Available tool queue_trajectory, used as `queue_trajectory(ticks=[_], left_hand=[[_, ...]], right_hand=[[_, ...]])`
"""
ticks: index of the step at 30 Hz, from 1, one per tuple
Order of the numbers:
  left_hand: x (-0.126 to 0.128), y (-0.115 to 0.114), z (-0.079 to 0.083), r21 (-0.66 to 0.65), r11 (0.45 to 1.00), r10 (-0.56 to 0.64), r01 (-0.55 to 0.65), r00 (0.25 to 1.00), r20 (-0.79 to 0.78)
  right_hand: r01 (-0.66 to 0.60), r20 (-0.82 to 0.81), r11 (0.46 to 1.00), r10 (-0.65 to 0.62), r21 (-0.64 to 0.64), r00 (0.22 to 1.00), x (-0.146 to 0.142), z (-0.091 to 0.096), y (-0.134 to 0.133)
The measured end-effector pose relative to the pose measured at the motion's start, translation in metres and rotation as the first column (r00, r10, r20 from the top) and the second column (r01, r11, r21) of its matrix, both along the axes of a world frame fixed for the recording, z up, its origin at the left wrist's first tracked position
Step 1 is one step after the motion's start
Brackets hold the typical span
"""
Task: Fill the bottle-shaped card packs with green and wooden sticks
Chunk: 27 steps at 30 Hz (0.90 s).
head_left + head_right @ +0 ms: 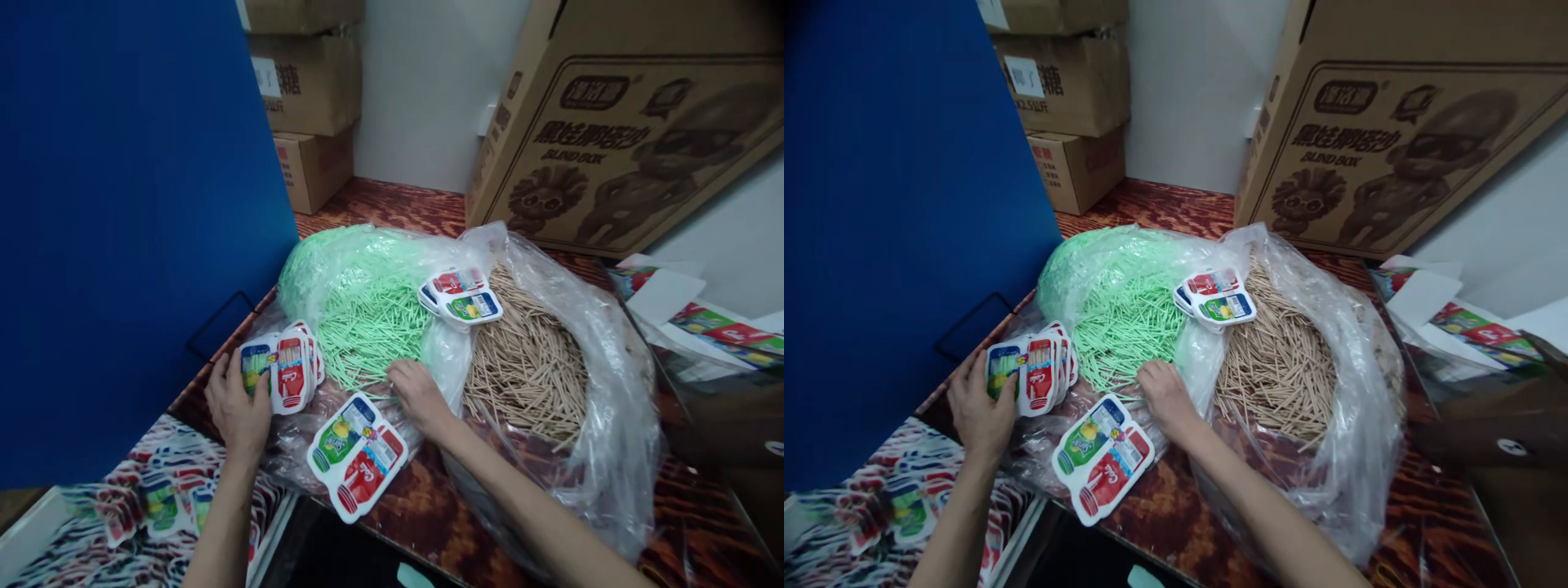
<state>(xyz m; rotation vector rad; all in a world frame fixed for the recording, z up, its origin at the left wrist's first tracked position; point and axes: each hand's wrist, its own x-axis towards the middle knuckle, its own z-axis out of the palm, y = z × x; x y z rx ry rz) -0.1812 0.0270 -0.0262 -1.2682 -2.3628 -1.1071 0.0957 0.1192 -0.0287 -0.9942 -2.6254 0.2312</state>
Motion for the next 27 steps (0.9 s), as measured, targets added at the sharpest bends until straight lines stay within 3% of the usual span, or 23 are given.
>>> queue_trajectory(ticks=[3, 6, 10, 14, 17, 19, 21, 23, 27], left_hand=[[0.001, -0.004, -0.003, 0.007, 1.0, -0.006, 0.005, 1.0, 0.024], [0.004, -0.007, -0.005, 0.003, 1.0, -0.013, 0.013, 0.999, 0.039], [0.01, -0.012, -0.005, 0.017, 1.0, -0.019, 0.019, 0.999, 0.045], [0.014, -0.016, 0.001, 0.027, 0.999, -0.033, 0.032, 0.998, 0.05], [0.017, -0.019, 0.008, 0.053, 0.997, -0.049, 0.047, 0.998, 0.038], [0.021, -0.021, 0.014, 0.08, 0.995, -0.066, 0.063, 0.997, 0.031], [0.027, -0.023, 0.02, 0.113, 0.99, -0.092, 0.088, 0.995, 0.028], [0.035, -0.024, 0.025, 0.147, 0.982, -0.127, 0.121, 0.992, 0.028], [0.057, -0.021, 0.029, 0.194, 0.951, -0.259, 0.242, 0.964, 0.066]], right_hand=[[0.111, 0.049, 0.993, -0.109, -0.04, 0.993, -0.019, 0.004, 0.006], [0.158, 0.173, 0.987, -0.161, 0.03, 0.972, -0.044, 0.009, 0.008], [0.115, 0.304, 0.986, -0.147, 0.122, 0.941, -0.072, 0.011, 0.004], [0.051, 0.373, 0.986, -0.108, 0.161, 0.921, -0.083, 0.008, 0.007], [0.054, 0.36, 0.994, -0.086, 0.098, 0.929, -0.076, 0.008, 0.013], [0.109, 0.229, 0.992, -0.093, -0.057, 0.969, -0.066, 0.009, 0.018], [0.177, 0.011, 0.926, -0.184, -0.333, 0.983, -0.055, 0.012, 0.025], [0.178, -0.136, 0.802, -0.306, -0.57, 0.942, -0.046, 0.014, 0.035], [0.082, -0.215, 0.641, -0.371, -0.763, 0.903, -0.034, 0.022, 0.056]])
